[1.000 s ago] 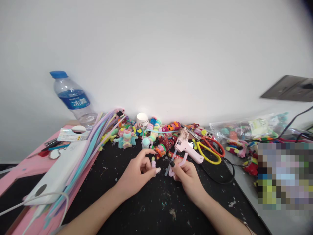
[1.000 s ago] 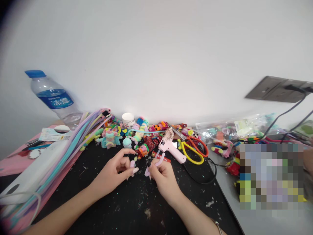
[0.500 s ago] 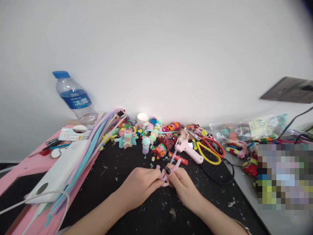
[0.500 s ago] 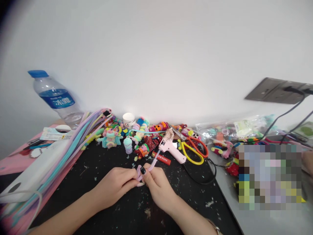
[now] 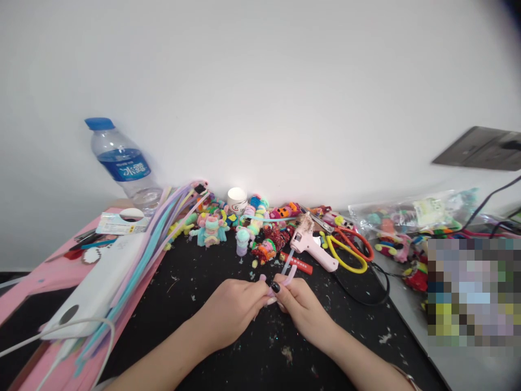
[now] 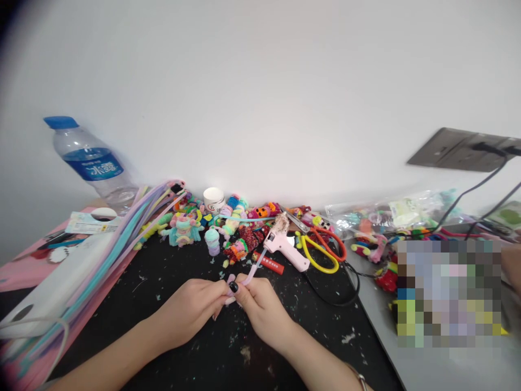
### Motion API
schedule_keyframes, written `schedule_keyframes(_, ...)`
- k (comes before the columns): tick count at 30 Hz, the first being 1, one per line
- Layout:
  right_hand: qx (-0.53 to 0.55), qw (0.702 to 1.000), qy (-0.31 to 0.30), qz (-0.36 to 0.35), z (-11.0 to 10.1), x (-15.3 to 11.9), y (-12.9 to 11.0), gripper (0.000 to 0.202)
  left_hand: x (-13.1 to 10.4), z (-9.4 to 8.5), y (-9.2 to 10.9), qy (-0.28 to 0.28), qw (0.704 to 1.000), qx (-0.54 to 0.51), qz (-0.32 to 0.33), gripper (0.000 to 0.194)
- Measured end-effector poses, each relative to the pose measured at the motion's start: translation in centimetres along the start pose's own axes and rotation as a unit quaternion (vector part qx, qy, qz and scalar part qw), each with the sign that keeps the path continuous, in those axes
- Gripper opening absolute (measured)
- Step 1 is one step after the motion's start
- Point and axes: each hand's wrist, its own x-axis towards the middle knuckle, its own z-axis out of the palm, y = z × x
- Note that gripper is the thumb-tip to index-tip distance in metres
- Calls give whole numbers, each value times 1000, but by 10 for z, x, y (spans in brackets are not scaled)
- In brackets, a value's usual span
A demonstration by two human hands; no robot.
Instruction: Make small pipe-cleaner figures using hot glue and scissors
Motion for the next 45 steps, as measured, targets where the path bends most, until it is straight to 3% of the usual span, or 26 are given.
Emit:
schedule_keyframes(8, -35, 999, 5, -36, -2, 2, -4, 34, 1, -1, 0, -41, 999, 5, 2, 25)
schedule_keyframes(12, -72, 996, 44, -41, -1, 1, -5, 33, 1, -2, 1, -60, 998, -6, -23, 24)
schedule_keyframes(15, -105, 992, 65, -36, -1, 0, -5, 32, 2, -3, 1, -37, 998, -47, -35, 24)
schedule_keyframes(20, -117, 992, 16, -52, -3, 0, -6, 29, 5, -4, 2, 21, 981, -174, -78, 18)
schedule_keyframes(26, -147, 976, 132, -91, -8, -2, -5, 34, 9, -4, 3, 26, 963, -239, -124, 20)
schedule_keyframes(31, -157, 974, 138, -84, -8, -2, -5, 35, 8, -6, 3, 25, 954, -273, -124, 20)
schedule_keyframes(37, -134, 975, 173, -45, -9, -1, -8, 34, 9, -1, -3, 58, 879, -424, -212, 18)
schedule_keyframes(45, -166, 970, 172, -37, -10, 0, -8, 28, 8, -5, -6, 112, 875, -417, -219, 14)
